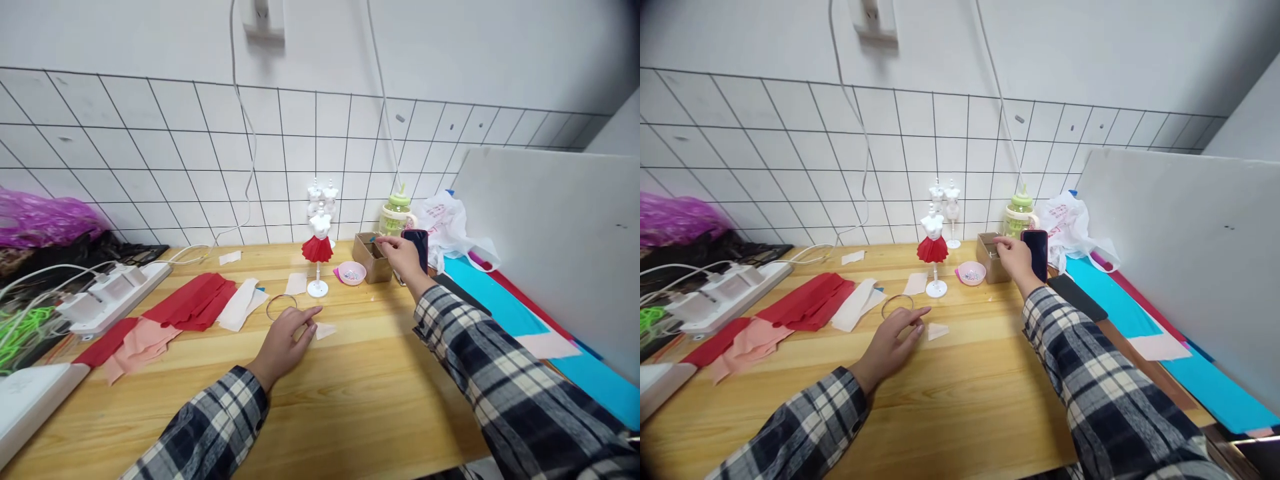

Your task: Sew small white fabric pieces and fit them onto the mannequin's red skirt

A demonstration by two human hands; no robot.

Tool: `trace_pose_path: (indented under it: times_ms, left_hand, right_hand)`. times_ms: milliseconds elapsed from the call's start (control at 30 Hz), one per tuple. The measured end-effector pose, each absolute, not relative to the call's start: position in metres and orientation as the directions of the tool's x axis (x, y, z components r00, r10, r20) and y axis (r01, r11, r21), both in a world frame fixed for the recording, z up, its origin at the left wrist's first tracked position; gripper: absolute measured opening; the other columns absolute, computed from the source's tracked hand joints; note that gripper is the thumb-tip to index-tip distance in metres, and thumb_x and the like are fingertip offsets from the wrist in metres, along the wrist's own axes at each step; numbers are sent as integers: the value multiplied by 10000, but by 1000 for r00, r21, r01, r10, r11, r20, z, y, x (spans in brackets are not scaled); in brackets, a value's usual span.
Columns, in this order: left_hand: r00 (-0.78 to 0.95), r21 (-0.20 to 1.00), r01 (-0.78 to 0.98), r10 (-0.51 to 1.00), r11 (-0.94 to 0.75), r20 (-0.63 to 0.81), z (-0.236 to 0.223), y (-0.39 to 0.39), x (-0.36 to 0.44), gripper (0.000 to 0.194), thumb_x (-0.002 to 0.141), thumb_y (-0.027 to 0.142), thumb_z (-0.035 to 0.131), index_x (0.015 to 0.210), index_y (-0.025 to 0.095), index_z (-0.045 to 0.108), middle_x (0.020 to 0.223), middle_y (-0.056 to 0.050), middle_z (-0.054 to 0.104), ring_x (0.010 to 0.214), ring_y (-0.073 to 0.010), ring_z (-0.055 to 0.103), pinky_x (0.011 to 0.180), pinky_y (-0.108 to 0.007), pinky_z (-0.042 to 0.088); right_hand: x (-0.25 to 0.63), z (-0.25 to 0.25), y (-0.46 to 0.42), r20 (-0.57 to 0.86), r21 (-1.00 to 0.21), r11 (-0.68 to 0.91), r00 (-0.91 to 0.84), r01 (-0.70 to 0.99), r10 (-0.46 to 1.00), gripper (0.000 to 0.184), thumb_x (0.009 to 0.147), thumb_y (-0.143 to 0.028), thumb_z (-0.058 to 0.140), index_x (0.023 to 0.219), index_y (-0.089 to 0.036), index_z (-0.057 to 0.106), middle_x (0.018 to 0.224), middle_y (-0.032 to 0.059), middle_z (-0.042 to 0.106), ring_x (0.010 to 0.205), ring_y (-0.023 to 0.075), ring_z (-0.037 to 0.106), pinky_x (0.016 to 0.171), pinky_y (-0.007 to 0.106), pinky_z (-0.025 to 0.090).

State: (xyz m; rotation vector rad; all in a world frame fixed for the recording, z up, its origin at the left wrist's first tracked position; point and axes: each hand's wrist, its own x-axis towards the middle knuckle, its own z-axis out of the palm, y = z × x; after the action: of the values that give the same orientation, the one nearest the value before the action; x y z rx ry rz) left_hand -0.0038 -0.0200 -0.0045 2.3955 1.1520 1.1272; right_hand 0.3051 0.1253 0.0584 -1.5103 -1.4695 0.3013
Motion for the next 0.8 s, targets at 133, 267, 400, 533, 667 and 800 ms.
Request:
trace_pose_path:
  times_ms: [133,267,400,533,667,800]
  left_hand:
    - [372,525,565,765,-636,526,-5,-19,-5,357,949,247,481,1295,216,560,887,-47,658,866,-191,582,814,-344,457]
    - [366,528,571,770,-629,522,-7,-18,-5,362,947,250,482,1299,211,558,890,-49,660,865,-190,588,807,-346,465]
    - [359,524,575,770,-628,528,-6,-19,-4,282,951,256,479,1190,214,622,902,-56,675,872,-192,589,805,-350,469]
    - [348,517,578,763,-632,544,-5,-19,-2,193,948,259,492,1017,211,666,905,-59,691,878,-198,594,797,-353,469]
    - [359,489,595,755,-638,549,-3,-21,0,170,942,253,504,975,212,666,855,-49,685,836,-195,590,764,-342,464]
    - [362,462,626,759,-628,542,-3,-22,1,176,945,246,500,987,214,668,839,-43,678,825,-193,582,753,-335,454]
  right_hand:
    - [308,54,136,403,-598,125,162,792,901,358,859,-233,472,1088,-232,747,1088,56,738,1011,223,664,873,325,487]
    - [311,52,137,382,-538,84,153,839,911,335,865,-234,496,1083,-247,749,1111,48,732,1026,226,659,862,318,488]
    - [305,57,123,475,-539,121,182,833,861,309,870,-289,519,1064,-230,752,1025,61,750,943,227,652,836,328,480]
    - [265,48,78,684,-538,407,100,738,723,273,884,-303,517,998,-195,740,955,83,729,883,233,613,827,358,458]
    - [212,15,22,604,-664,536,-49,521,796,172,873,-281,561,923,-217,713,901,63,708,793,201,592,705,322,458]
    - [191,0,-3,524,-743,542,-163,393,836,88,838,-255,623,858,-219,700,833,46,696,802,194,595,715,314,451]
